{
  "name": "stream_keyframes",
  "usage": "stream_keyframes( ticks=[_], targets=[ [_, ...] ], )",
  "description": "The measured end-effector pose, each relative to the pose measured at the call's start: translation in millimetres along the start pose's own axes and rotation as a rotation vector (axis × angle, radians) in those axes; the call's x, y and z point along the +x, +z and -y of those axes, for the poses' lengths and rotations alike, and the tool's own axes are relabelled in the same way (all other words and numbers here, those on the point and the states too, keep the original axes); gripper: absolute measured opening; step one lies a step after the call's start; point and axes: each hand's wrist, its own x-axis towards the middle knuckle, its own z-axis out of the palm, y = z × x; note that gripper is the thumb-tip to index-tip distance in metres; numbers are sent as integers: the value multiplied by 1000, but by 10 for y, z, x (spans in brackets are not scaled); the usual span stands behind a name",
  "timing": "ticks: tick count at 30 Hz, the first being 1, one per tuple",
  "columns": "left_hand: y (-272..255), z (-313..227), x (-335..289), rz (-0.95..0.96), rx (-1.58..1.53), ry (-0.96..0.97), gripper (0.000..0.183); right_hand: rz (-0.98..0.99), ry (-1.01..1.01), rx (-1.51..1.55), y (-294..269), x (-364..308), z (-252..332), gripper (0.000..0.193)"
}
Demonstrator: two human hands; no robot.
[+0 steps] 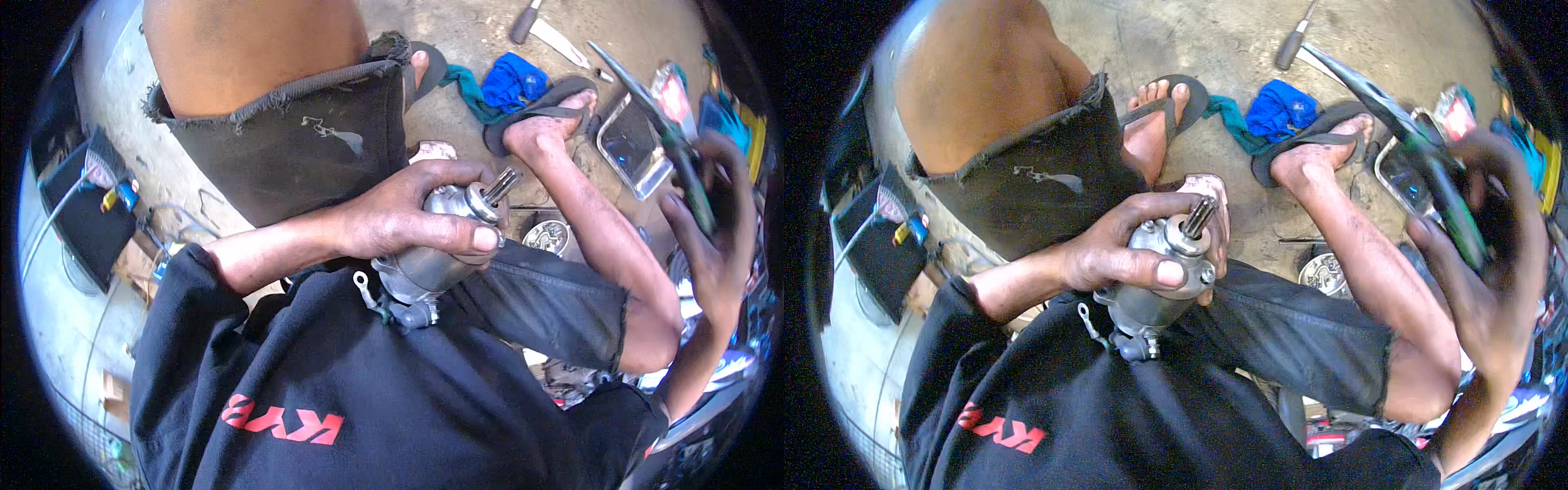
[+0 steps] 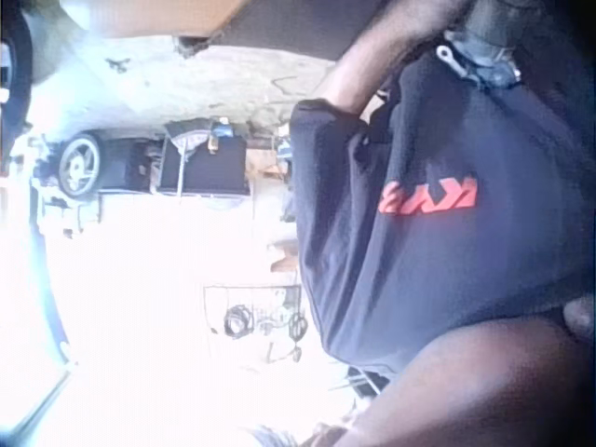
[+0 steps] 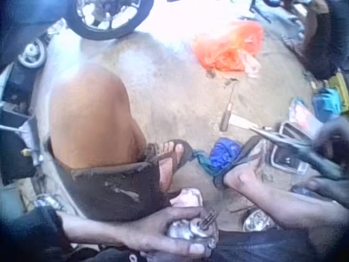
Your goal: The person cleans and reassembles a motorcycle starter motor while sitting on the floor. They use a cloth and pliers to work on the internal components and gears of the motor.
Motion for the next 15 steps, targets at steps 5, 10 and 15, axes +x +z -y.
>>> stream_keyframes(
  ticks=[5, 10, 15],
  targets=[
    [10, 214, -42, 160, 323, 170, 44, -160, -263, 175, -146, -948, 15, 52],
    [-32, 361, -262, 172, 276, 53, 48, -481, -68, 312, 426, -1738, 63, 43],
    [-76, 429, -419, 185, 295, 31, 50, -732, -239, 822, 1163, -1888, -296, 35]
  ],
)
